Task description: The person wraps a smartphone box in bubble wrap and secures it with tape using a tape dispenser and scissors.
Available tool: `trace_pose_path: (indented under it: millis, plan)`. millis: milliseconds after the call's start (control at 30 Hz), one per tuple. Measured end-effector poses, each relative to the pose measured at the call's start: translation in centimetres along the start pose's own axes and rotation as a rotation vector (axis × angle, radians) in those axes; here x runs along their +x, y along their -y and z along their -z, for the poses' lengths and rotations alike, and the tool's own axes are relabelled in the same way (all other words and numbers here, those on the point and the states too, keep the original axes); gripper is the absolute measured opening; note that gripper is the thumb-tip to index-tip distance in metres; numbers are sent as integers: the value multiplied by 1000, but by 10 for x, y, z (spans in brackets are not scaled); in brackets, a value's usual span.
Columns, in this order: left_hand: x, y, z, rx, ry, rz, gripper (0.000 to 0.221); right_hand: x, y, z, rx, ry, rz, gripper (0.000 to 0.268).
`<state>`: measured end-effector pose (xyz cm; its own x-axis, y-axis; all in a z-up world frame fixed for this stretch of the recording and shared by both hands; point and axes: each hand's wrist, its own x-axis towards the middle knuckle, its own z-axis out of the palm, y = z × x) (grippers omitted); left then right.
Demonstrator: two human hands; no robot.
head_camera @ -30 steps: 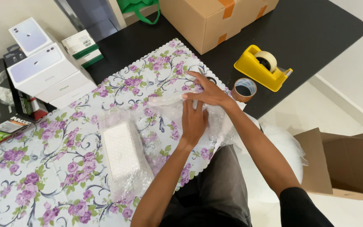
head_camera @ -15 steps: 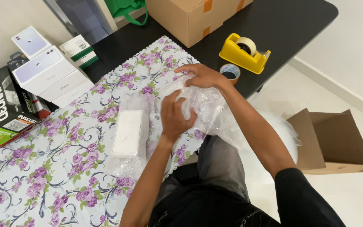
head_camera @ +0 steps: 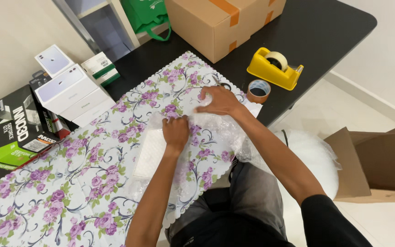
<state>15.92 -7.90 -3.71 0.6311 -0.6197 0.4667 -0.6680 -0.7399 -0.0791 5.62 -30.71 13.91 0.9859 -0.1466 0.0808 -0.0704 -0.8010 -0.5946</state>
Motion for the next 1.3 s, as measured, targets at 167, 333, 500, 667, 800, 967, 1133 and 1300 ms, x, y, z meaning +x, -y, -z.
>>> trace_pose_path:
  millis: [167,333,500,667,800,967,1133,1300]
  plan:
    - [-10,3,-16,34,-5,68,20,9,-28,-21,-141,1,-7,29]
    - [-6,4,-10,36,-27,96,17,5,-51,-3,41,-269,33,31]
    - [19,-48,100,85,50,139,62,-37,-20,42,360,-459,-82,61]
    - [42,-169,228,-684,541,4,153,-75,-86,50,723,-845,188,84]
    - [43,-258,183,-1101,817,-194,131,-148,-101,97,826,-945,98,71]
    - [22,-366,117,-1290,469,-371,64,-265,-175,102,350,-1009,-136,55]
    - [1,-458,68,-1247,647,93,46,-373,-285,22,404,-760,-491,34]
    - [-37,-503,9,-1362,1109,361,85,-427,-310,-29,321,-592,-763,63]
